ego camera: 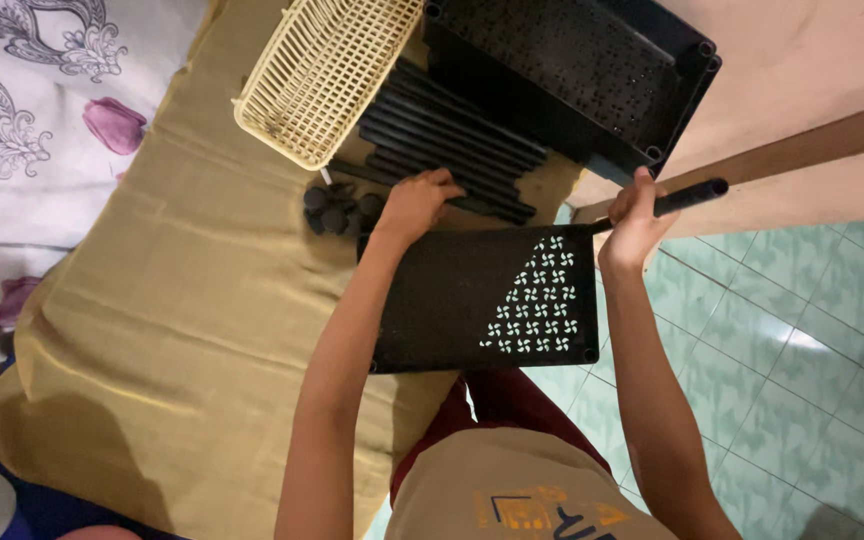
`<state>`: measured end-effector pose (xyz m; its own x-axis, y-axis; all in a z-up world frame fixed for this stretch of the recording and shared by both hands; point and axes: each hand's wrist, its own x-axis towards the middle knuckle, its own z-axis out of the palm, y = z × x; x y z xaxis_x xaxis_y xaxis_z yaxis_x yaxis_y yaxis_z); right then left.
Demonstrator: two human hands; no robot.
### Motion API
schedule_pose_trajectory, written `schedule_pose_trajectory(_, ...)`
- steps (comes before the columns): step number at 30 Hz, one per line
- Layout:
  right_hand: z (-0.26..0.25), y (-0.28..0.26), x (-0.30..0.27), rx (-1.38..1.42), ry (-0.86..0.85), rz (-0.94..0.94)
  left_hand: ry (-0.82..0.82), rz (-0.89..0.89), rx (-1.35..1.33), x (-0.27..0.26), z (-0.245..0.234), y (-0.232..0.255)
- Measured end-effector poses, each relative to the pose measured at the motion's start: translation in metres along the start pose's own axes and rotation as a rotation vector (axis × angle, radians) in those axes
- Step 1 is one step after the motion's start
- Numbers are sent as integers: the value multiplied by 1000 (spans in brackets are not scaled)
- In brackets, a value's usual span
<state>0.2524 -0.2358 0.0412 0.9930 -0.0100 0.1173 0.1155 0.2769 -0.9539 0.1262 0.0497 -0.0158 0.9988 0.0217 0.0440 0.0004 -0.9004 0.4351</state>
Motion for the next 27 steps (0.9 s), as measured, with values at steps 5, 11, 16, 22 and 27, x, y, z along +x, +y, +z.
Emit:
schedule_pose_trajectory(5,24,3,10,-47,24,2,209,112,-194,-2,-61,27)
schedule_pose_trajectory(11,59,18,21,-22,-31,-85,392,219,-367,-27,-111,71)
schedule_pose_trajectory(16,64,11,19,-61,-82,-34,425,227,-398,-68,-120,95)
schedule_pose_trajectory(22,55,-1,-3,-290,-200,-180,357,211,-361,-112,-100,117)
schedule_pose_trajectory(27,21,-4,-43,-368,-115,-234,254,144,-323,-136,-70,122)
